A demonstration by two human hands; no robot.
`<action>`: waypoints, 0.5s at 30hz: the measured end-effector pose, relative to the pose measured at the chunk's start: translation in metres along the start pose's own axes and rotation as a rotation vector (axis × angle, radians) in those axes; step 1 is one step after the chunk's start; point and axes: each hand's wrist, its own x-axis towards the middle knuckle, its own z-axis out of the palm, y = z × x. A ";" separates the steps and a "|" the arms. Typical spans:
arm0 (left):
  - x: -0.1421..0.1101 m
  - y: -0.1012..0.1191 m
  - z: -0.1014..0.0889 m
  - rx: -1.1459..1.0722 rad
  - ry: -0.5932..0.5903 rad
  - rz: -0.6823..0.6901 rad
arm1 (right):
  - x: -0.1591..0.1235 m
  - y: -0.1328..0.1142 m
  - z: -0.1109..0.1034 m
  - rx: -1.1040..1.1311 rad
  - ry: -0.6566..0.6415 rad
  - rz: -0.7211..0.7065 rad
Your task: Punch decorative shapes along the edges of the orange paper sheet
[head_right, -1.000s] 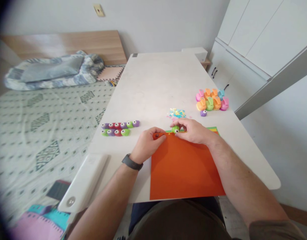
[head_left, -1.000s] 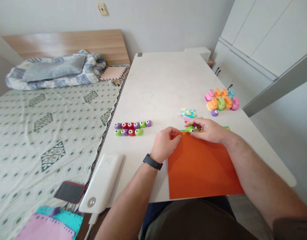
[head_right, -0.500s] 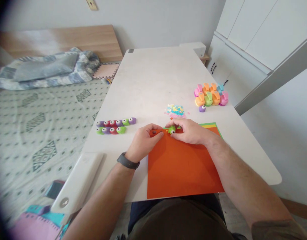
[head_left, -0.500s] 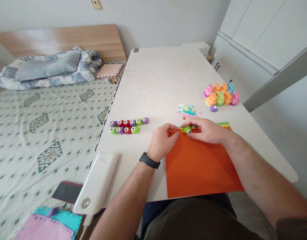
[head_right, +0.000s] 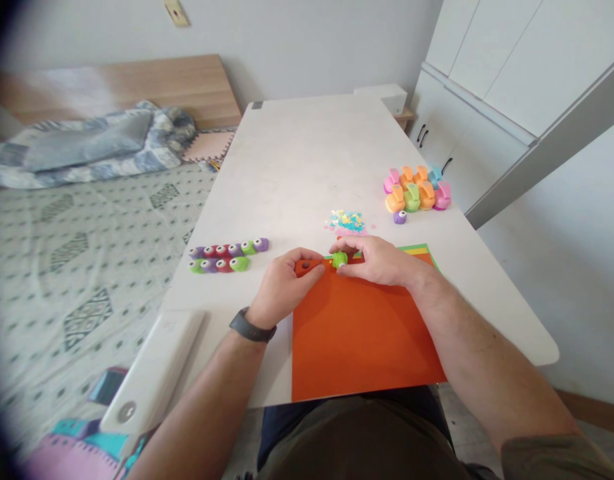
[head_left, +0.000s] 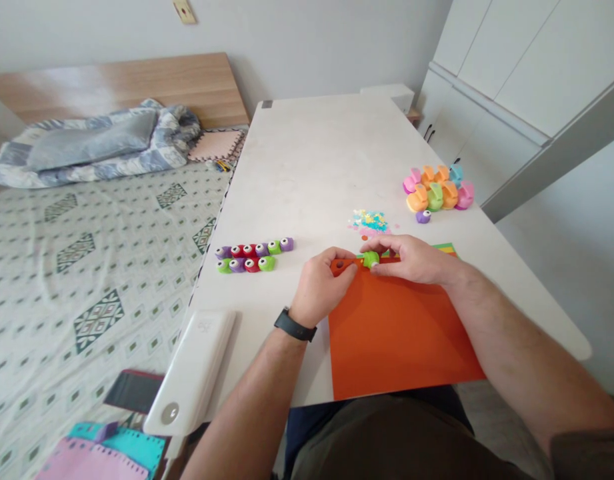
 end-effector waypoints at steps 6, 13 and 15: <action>0.000 0.001 0.001 -0.014 -0.002 0.004 | 0.000 -0.003 -0.003 -0.002 -0.028 0.024; -0.001 0.001 0.000 -0.029 0.004 0.008 | 0.001 -0.003 -0.005 -0.022 -0.060 0.004; -0.001 0.001 0.000 -0.025 0.005 0.013 | 0.001 -0.004 -0.005 -0.027 -0.054 -0.006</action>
